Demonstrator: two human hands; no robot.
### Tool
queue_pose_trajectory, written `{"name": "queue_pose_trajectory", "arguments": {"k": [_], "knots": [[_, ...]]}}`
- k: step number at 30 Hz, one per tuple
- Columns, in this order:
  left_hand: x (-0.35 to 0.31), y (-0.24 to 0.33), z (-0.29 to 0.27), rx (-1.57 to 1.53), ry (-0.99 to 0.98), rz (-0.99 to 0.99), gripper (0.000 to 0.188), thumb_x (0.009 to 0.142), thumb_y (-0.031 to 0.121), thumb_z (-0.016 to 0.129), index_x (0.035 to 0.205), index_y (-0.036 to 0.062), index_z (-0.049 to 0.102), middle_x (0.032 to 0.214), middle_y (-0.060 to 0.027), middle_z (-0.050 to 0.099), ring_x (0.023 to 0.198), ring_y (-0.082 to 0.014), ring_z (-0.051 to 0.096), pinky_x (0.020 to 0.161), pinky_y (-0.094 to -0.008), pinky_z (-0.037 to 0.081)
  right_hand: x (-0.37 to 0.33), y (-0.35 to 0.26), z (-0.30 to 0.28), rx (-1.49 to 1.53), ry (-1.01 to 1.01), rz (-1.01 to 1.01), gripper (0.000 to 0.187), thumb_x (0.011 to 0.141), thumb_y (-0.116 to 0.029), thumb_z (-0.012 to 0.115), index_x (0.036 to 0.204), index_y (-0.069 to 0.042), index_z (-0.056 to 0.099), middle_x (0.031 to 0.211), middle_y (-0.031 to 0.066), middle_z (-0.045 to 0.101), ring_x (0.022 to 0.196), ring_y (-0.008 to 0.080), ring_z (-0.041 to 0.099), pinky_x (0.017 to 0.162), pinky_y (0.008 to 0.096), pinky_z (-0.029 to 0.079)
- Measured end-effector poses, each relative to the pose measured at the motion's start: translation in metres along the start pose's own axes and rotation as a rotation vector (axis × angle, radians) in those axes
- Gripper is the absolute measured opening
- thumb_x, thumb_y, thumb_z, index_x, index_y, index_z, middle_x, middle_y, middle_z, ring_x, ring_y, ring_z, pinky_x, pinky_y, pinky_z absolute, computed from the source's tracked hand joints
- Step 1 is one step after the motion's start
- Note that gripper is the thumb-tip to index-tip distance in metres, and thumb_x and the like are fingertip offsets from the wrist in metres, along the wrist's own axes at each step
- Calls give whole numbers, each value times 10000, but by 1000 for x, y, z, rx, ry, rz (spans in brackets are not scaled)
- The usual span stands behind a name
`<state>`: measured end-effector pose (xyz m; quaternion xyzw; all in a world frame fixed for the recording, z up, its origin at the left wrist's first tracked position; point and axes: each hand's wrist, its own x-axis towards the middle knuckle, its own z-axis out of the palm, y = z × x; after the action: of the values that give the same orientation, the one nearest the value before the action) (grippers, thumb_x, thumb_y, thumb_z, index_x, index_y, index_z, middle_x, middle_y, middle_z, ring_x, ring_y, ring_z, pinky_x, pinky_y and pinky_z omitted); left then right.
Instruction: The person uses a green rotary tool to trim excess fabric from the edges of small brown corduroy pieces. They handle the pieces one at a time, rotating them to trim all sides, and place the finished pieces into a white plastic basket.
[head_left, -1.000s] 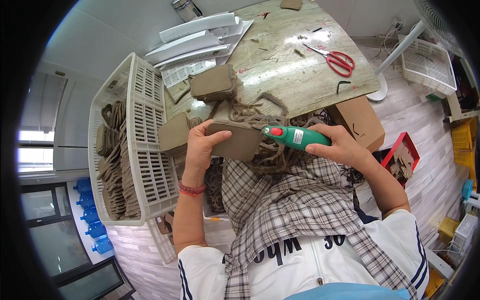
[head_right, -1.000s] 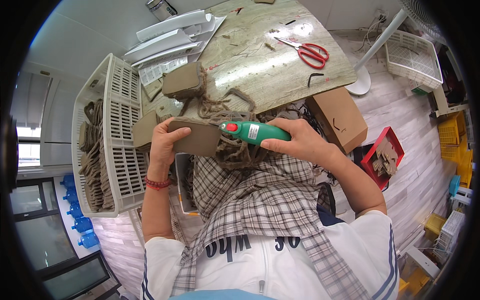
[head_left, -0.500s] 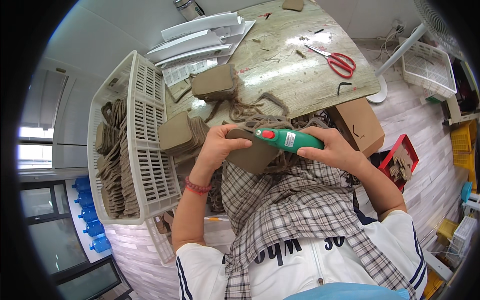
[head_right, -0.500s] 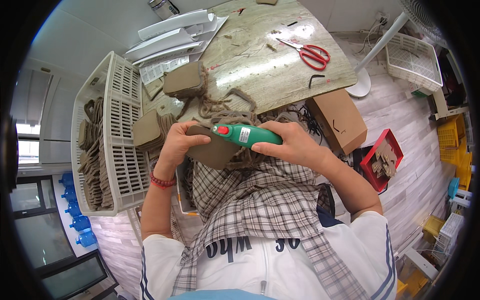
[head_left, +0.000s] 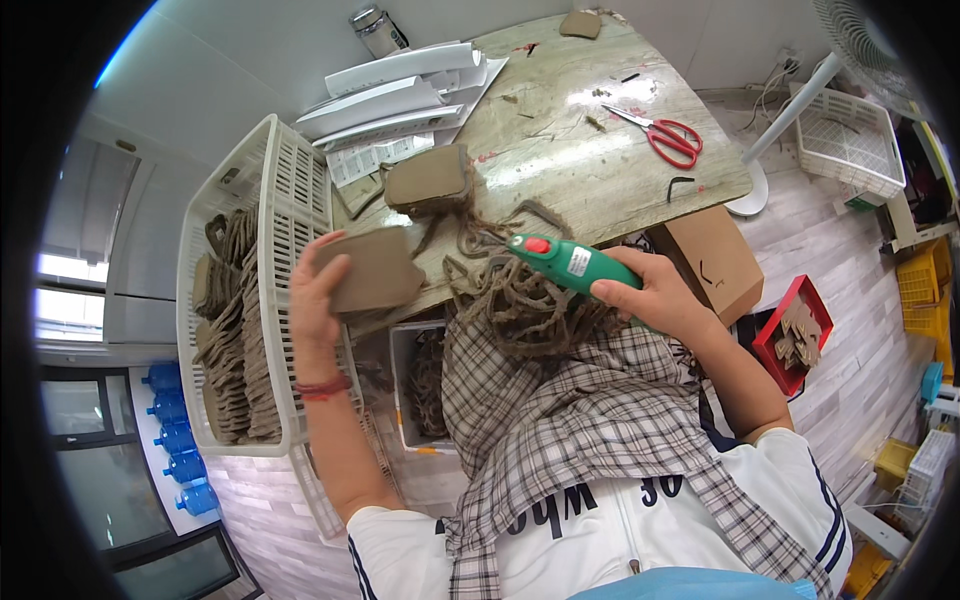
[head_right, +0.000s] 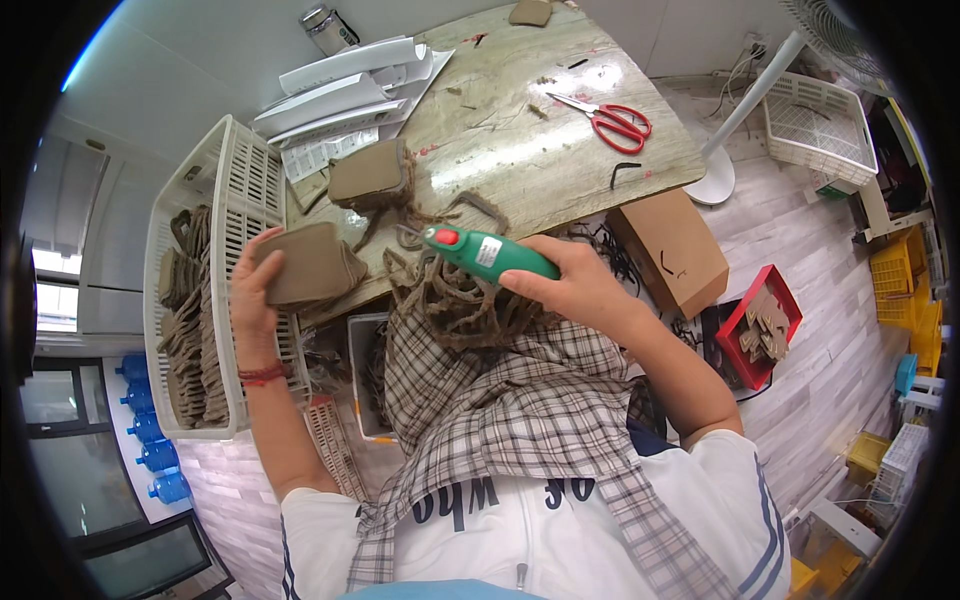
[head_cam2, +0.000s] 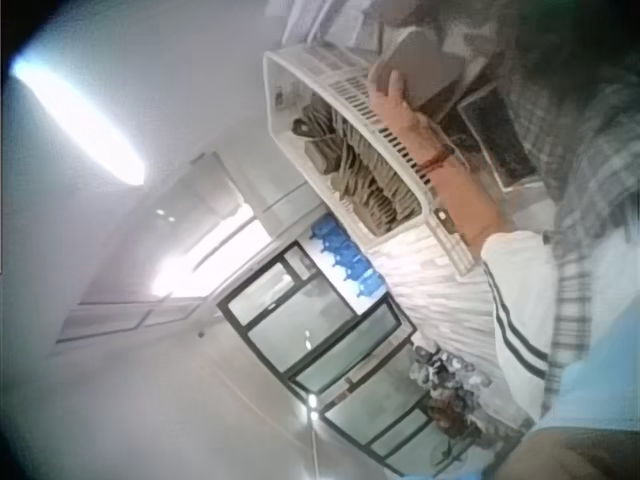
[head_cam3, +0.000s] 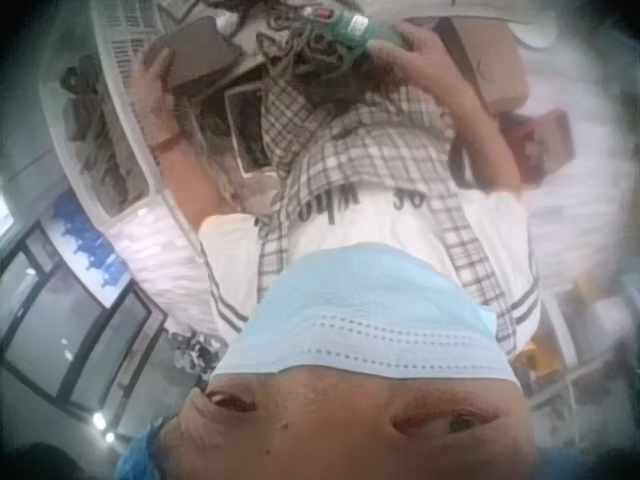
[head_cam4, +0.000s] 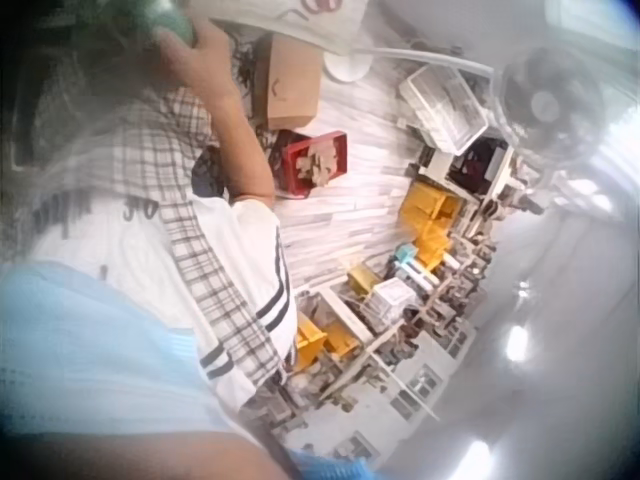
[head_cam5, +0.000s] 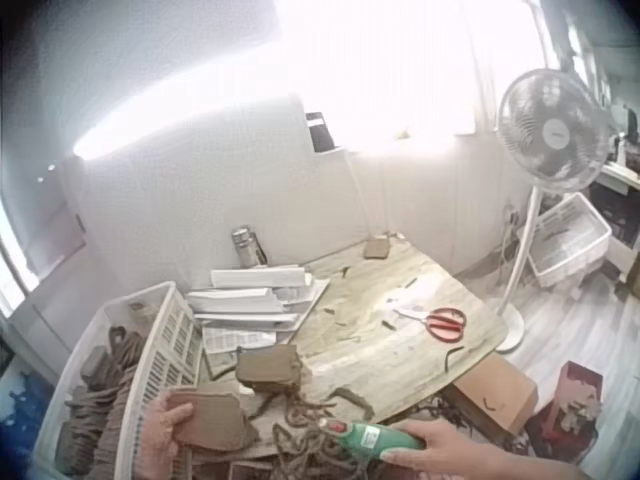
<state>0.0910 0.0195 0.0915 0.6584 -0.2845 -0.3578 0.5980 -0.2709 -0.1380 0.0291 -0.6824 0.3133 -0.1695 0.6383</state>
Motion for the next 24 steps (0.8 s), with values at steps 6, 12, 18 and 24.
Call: {"name": "queue_pose_trajectory", "arguments": {"k": [6, 12, 18, 24], "knots": [[35, -39, -88, 643, 260, -9, 375, 818, 4, 634, 1188, 30, 578, 1133, -98, 609, 1025, -190, 585, 871, -318, 480, -9, 17, -15, 42, 26, 31, 443, 851, -339, 692, 1128, 0, 622, 759, 33, 605, 581, 75, 544, 539, 236, 458], [70, -27, -27, 1500, 280, 710, 395, 706, -37, 529, 1091, 14, 602, 1031, -173, 601, 975, -382, 553, 880, -446, 439, -17, 24, -23, 77, 94, 70, 395, 849, -323, 689, 1089, -13, 640, 756, 16, 628, 583, 68, 540, 548, 235, 455], [161, -38, 28, 1606, -169, 521, 624, 779, 26, 524, 1388, 109, 413, 1325, -168, 514, 1273, -322, 443, 1022, -467, 378, -14, 34, -17, 75, 103, 79, 396, 848, -320, 690, 1093, -14, 634, 738, 24, 616, 584, 77, 543, 546, 247, 448], [188, -51, 26, 1466, -387, 129, 744, 691, 105, 738, 1377, 158, 457, 1284, -138, 526, 1201, -330, 491, 989, -399, 435, -17, 40, -17, 39, 97, 95, 377, 862, -282, 677, 1105, 0, 619, 753, 31, 593, 577, 78, 539, 532, 240, 439]]}}
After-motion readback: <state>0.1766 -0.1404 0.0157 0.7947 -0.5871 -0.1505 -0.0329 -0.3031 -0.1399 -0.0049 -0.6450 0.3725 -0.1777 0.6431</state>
